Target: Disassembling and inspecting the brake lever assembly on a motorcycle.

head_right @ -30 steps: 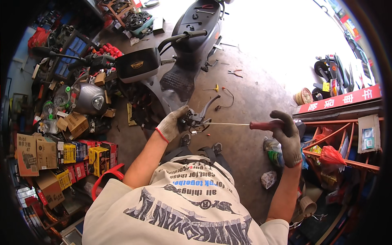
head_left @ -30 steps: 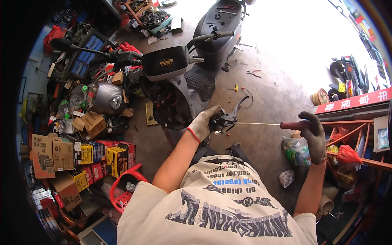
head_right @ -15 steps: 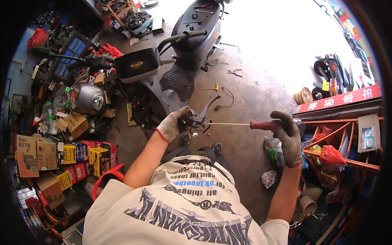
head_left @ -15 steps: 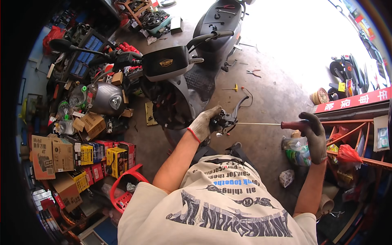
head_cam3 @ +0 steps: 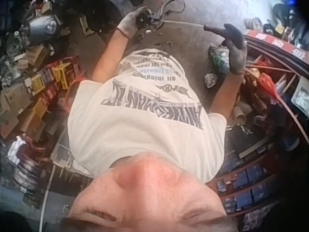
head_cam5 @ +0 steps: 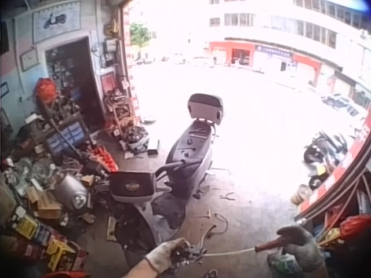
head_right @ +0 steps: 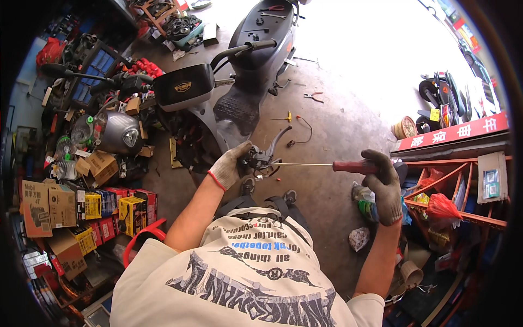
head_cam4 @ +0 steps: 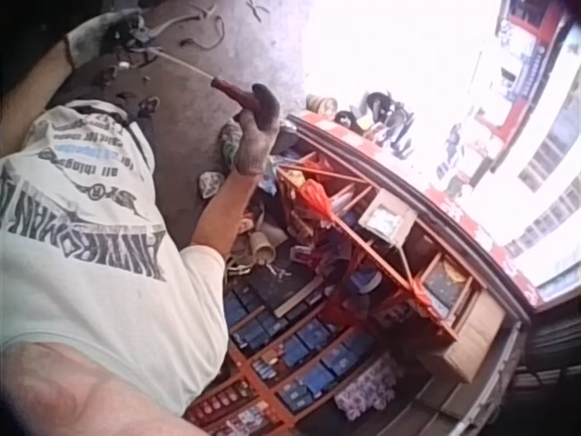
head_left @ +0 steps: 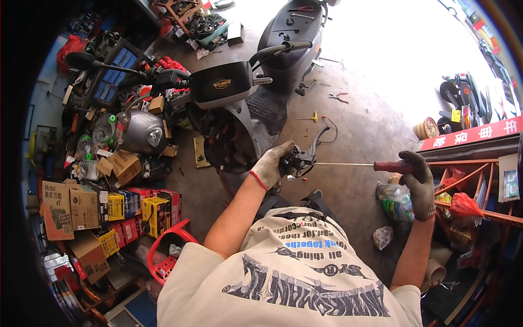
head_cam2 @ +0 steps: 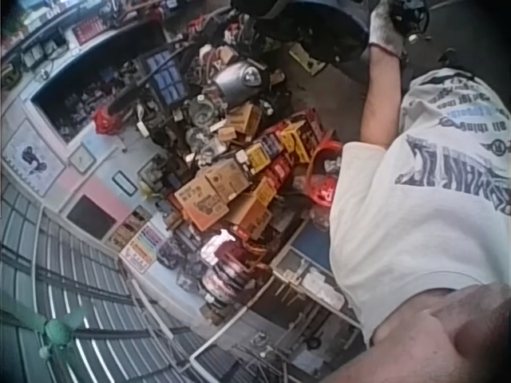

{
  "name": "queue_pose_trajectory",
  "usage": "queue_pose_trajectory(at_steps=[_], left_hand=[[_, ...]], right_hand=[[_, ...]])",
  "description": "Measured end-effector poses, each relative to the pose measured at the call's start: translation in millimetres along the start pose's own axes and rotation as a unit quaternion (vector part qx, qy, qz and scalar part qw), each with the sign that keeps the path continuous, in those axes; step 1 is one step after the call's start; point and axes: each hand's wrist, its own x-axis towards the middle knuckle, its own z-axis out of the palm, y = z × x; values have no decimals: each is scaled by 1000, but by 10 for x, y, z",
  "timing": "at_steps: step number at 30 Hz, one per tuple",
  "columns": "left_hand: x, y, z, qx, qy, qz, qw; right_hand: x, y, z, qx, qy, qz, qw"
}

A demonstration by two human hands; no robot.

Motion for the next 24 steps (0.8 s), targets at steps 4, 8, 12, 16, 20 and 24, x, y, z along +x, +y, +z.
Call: queue_pose_trajectory(at_steps=[4, 8, 12, 16, 20, 24], left_hand=[[25, -13, -19, -3, 9, 8, 1000], [39, 2, -43, 12, 5, 0, 1000], [77, -22, -96, 16, 0, -2, 1000], [107, -45, -113, 7, 21, -5, 1000], [120, -47, -120, -1, 14, -5, 1000], [106, -49, -115, -1, 20, 2, 1000]], right_hand=[[-8, 58, -22, 43, -7, 61, 997], [-43, -89, 50, 70, 4, 52, 996], [-24, 75, -10, -6, 15, 61, 998], [-24, 32, -41, 40, 23, 70, 996], [-61, 49, 36, 41, 13, 24, 999], [-51, 26, -67, 20, 8, 143, 990]])
